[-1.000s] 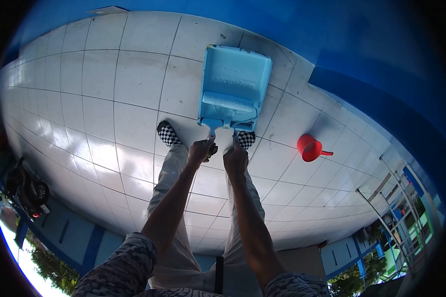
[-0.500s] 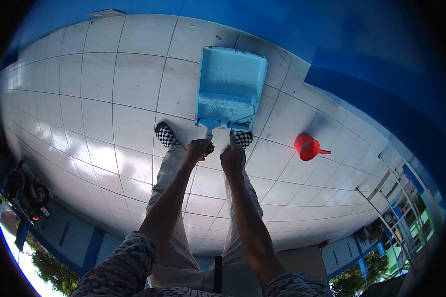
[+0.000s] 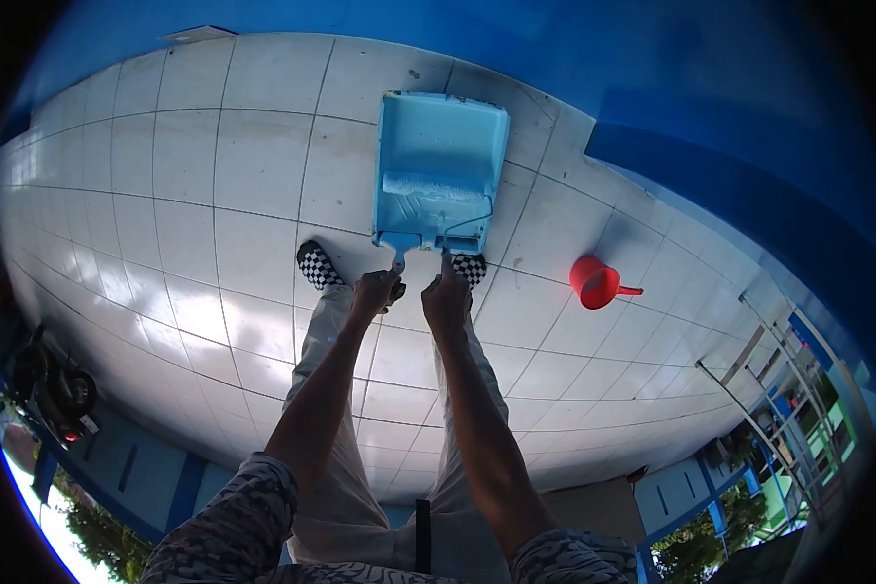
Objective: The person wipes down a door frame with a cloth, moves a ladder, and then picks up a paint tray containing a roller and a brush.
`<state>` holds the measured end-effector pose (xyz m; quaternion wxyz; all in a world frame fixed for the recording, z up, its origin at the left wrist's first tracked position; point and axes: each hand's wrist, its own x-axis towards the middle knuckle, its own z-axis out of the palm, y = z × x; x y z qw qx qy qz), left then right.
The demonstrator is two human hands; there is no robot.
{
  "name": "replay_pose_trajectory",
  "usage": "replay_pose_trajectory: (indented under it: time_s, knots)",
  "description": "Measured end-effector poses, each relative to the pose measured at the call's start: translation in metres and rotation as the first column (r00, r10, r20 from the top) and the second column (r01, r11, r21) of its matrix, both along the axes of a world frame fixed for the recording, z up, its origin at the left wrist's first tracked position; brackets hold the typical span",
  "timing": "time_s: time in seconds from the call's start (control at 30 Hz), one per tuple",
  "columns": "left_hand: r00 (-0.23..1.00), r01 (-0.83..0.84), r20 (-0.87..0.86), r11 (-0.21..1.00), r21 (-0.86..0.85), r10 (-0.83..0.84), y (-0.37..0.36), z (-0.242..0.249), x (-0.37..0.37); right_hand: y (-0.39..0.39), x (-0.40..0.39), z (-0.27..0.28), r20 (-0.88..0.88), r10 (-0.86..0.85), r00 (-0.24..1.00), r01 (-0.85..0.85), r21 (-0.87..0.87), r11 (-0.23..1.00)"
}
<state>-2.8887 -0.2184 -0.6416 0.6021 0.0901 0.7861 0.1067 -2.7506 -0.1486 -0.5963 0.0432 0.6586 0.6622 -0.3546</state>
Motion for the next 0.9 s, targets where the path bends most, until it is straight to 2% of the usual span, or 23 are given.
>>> replay_pose_trajectory:
  time_s: [0.17,0.23,0.27,0.33,0.37,0.4,0.47,0.5,0.57,0.63,0.7,0.73,0.77,0.8,0.83,0.87,0.9]
  knots:
    - [1.0,0.026,0.014,0.999,-0.029,-0.026,-0.008,0.009,-0.002,-0.032,0.009,-0.027,0.008,-0.016,1.0,0.016,-0.027,1.0]
    - [0.999,0.006,-0.033,0.993,0.115,-0.002,-0.026,0.004,0.001,-0.013,0.002,-0.03,-0.029,-0.052,0.998,0.051,-0.02,0.998]
    - [0.999,0.01,-0.04,0.993,0.12,-0.006,-0.032,0.008,0.001,-0.003,0.001,-0.027,-0.036,-0.055,0.998,0.054,-0.015,0.998]
    - [0.996,0.042,-0.083,0.995,0.095,-0.034,-0.043,0.021,-0.001,0.021,-0.001,-0.009,-0.035,-0.054,0.998,0.054,-0.021,0.998]
    - [0.999,0.014,-0.041,0.999,0.032,-0.013,-0.049,0.026,-0.004,0.03,0.0,0.002,-0.054,-0.063,0.997,0.061,-0.044,0.997]
    - [0.999,0.016,-0.05,0.999,0.046,-0.014,-0.054,0.033,-0.006,0.031,0.002,0.011,-0.065,-0.064,0.996,0.062,-0.031,0.998]
    - [0.996,-0.061,-0.068,0.998,-0.024,0.059,-0.066,0.054,-0.007,0.019,0.013,0.032,-0.129,-0.047,0.991,0.06,0.098,0.993]
    - [0.995,-0.059,-0.077,0.998,-0.005,0.059,-0.072,0.065,-0.007,0.011,0.02,0.041,-0.162,-0.101,0.982,0.117,0.093,0.989]
    - [0.984,-0.157,-0.077,0.987,0.012,0.158,-0.084,0.089,-0.006,0.002,0.03,0.082,-0.167,-0.211,0.963,0.213,-0.01,0.977]
    - [0.981,-0.175,-0.06,0.976,0.128,0.183,-0.113,0.092,-0.003,-0.014,0.051,0.098,-0.27,-0.137,0.953,0.173,0.112,0.979]
    - [0.968,-0.239,-0.056,0.968,0.073,0.243,-0.114,0.122,0.003,-0.018,0.062,0.135,-0.382,-0.159,0.911,0.22,0.123,0.968]
    - [0.968,-0.24,-0.055,0.966,0.097,0.246,-0.116,0.139,0.007,-0.022,0.069,0.151,-0.401,-0.144,0.905,0.224,0.161,0.961]
    - [0.979,-0.166,-0.096,0.979,0.115,0.178,-0.108,0.172,0.011,-0.028,0.075,0.167,-0.419,-0.13,0.899,0.233,0.205,0.951]
    - [0.98,-0.083,-0.163,0.976,0.201,0.117,-0.112,0.179,0.015,-0.034,0.08,0.186,-0.455,-0.126,0.882,0.249,0.22,0.943]
    - [0.978,-0.119,-0.149,0.98,0.162,0.143,-0.113,0.19,0.022,-0.04,0.088,0.205,-0.484,-0.129,0.865,0.276,0.247,0.929]
    - [0.989,-0.057,-0.114,0.961,0.269,0.091,-0.117,0.19,0.025,-0.051,0.097,0.223,-0.504,-0.173,0.846,0.303,0.189,0.934]
    - [0.995,0.018,-0.098,0.942,0.336,0.017,-0.08,0.195,0.029,-0.064,0.103,0.237,-0.515,-0.139,0.846,0.324,0.29,0.9]
